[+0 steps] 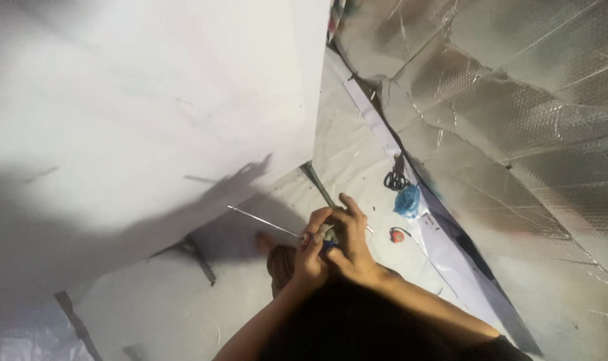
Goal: Assembling a vertical display stand by attaching panels and securing them with screws and wires
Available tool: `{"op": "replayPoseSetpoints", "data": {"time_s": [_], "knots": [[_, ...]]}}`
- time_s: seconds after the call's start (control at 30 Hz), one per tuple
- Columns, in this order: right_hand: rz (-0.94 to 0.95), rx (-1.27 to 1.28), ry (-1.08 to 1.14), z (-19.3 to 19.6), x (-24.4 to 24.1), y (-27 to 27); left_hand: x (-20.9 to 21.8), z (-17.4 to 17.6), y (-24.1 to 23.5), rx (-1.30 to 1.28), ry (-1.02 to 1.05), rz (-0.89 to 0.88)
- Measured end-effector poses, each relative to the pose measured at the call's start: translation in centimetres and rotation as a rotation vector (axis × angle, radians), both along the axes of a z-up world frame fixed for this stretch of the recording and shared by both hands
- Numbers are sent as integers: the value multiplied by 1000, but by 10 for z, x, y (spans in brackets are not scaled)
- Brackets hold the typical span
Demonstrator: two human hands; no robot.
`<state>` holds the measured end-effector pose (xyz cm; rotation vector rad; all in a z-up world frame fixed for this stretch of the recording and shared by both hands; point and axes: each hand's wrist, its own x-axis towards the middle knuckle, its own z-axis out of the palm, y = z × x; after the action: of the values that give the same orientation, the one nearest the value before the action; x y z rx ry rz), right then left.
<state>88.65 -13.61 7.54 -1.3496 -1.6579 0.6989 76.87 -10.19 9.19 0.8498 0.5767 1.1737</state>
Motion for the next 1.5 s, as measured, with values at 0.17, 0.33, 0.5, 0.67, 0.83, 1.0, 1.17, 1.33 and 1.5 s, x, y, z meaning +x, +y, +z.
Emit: {"op": "replayPoseSetpoints", "data": {"time_s": [0.17, 0.33, 0.5, 0.67, 0.83, 1.0, 1.17, 1.33, 1.5], "knots": [[-179, 95, 13, -1, 35, -15, 25, -33, -23, -16, 66, -80], [-151, 212, 36, -23, 40, -16, 28, -7, -7, -208, 13, -85], [-174, 102, 52, -19, 44, -3, 26, -5, 19, -333, 43, -271], [-192, 13, 219, -24, 55, 6, 26, -23, 47, -248, 205, -416], [-321, -59, 438, -24, 89, 17, 30, -60, 66, -251, 395, -391], [-376, -216, 515, -38, 179, 27, 77, -5, 126, -157, 691, -302], [-83, -205, 422, 6, 275, 94, 157, 27, 160, -35, 744, -195], [188, -266, 234, 15, 342, 149, 218, 19, 152, -410, 311, 174], [372, -125, 72, 23, 351, 203, 229, 19, 152, -431, 196, 510]]}}
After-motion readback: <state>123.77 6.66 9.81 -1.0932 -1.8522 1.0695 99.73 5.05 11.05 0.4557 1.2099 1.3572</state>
